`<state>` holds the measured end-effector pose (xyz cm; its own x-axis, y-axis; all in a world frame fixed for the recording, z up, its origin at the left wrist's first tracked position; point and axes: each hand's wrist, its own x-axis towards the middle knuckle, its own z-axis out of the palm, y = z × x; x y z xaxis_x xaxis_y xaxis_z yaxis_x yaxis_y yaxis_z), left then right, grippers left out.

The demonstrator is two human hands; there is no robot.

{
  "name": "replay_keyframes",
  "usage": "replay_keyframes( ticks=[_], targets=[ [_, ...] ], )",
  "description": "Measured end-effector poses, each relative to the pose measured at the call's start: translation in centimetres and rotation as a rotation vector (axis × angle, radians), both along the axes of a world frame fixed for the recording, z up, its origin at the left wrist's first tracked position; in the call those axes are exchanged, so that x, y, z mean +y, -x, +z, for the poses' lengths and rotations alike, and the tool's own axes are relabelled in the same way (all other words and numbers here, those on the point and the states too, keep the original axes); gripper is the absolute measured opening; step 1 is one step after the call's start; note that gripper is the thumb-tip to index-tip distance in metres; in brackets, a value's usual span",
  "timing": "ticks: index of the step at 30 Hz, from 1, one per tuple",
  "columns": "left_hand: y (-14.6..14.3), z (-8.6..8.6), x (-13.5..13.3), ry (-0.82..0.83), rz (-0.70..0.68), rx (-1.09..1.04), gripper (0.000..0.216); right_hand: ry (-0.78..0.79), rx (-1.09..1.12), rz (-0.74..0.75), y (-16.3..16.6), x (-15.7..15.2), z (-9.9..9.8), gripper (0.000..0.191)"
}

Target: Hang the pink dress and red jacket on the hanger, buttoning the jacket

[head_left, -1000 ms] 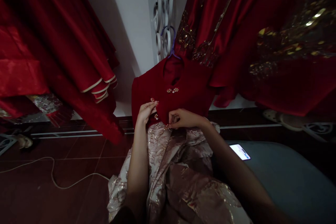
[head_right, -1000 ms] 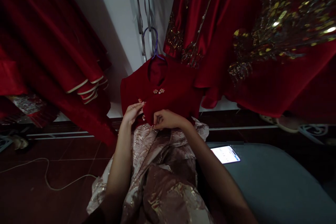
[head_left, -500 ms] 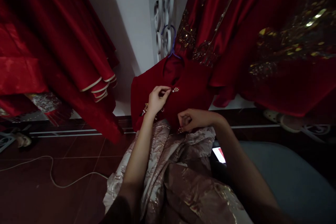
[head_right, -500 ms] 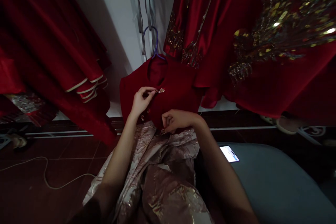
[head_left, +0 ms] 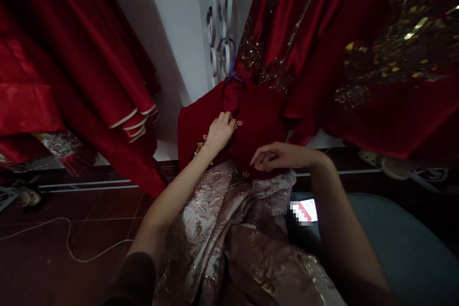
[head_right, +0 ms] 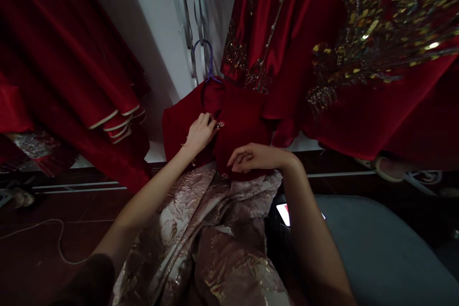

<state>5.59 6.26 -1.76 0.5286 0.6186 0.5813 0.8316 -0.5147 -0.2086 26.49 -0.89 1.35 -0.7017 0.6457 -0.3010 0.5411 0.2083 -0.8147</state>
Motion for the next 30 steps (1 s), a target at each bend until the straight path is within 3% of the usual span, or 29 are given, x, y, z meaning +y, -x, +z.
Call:
replay_keyframes(
  ticks=[8,12,14,16,19,22,24,27,30],
  targets=[
    [0.9,0.4,0.9,-0.119,-0.247,-0.106,0.021,-0.053,-0.005,-0.025,0.3,0.4,-0.5,0.047],
    [1.2,0.6,1.0,-0.144,-0.279,-0.087,0.020,-0.101,0.030,-0.048,0.3,0.2,-0.7,0.046],
    [1.3,0.7,0.9,-0.162,-0.275,-0.071,0.020,-0.188,0.127,-0.121,1.0,0.3,-0.7,0.043],
    [1.3,0.6,0.9,-0.155,-0.259,-0.077,0.021,-0.343,0.323,-0.292,2.4,0.9,-0.6,0.039],
    [1.1,0.3,0.8,-0.116,-0.157,-0.182,0.027,-0.468,0.659,-0.592,5.6,2.8,-0.2,0.040],
    [1.1,0.0,0.8,-0.114,0.031,-0.360,0.035,-0.383,0.725,-0.671,8.9,5.4,-0.1,0.050],
    [1.5,0.0,0.8,-0.117,0.151,-0.464,0.042,-0.459,0.606,-0.826,10.5,7.0,-0.5,0.061],
    [2.8,0.0,0.6,-0.082,0.288,-0.597,0.051,-0.722,0.315,-1.124,10.9,8.3,-1.8,0.086],
    [4.7,-0.2,0.6,-0.047,0.340,-0.721,0.062,-0.958,0.142,-1.216,9.3,8.9,-3.2,0.089]
  ],
)
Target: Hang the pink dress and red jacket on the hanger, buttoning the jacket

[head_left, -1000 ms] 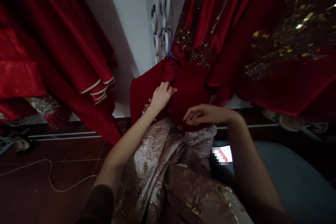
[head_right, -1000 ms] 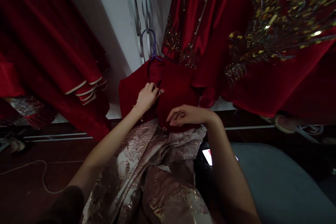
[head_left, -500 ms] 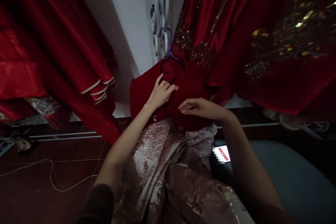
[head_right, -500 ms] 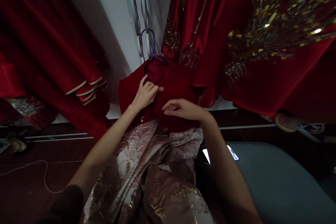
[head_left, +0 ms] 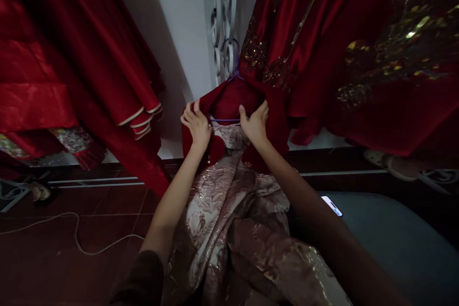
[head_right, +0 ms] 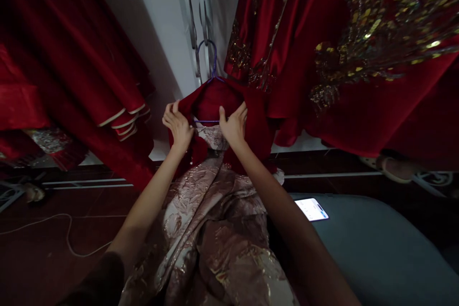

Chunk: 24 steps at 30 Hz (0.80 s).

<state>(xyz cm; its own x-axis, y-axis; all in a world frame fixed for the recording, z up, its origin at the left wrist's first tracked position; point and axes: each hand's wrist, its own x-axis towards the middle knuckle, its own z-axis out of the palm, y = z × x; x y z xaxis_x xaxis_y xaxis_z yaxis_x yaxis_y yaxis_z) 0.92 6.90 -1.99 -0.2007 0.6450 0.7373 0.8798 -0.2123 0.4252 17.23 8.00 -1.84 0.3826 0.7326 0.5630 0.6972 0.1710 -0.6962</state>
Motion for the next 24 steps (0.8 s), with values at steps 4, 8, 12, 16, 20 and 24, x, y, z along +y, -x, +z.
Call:
replay_keyframes(
  ticks=[4,8,12,16,20,24],
  targets=[
    [2.6,-0.4,1.2,-0.056,-0.093,-0.136,0.069,0.053,-0.065,-0.006,-3.5,0.5,-0.7,0.074],
    [4.4,-0.9,2.5,-0.009,-0.222,-0.171,0.061,0.099,-0.129,0.015,-6.5,0.4,-0.4,0.068],
    [5.2,-1.0,2.8,0.019,-0.270,-0.234,0.054,0.004,-0.293,0.172,-8.4,0.2,-0.2,0.066],
    [6.1,-0.3,3.5,0.134,-0.199,-0.276,0.046,0.047,-0.338,0.184,-9.0,0.7,0.6,0.069],
    [8.4,0.9,5.3,0.288,-0.132,-0.301,0.028,0.190,-0.344,0.054,-9.4,1.6,2.7,0.071],
    [11.5,1.7,6.1,0.422,-0.344,-0.451,0.023,0.360,-0.512,0.036,-10.9,2.9,6.1,0.071]
  ],
)
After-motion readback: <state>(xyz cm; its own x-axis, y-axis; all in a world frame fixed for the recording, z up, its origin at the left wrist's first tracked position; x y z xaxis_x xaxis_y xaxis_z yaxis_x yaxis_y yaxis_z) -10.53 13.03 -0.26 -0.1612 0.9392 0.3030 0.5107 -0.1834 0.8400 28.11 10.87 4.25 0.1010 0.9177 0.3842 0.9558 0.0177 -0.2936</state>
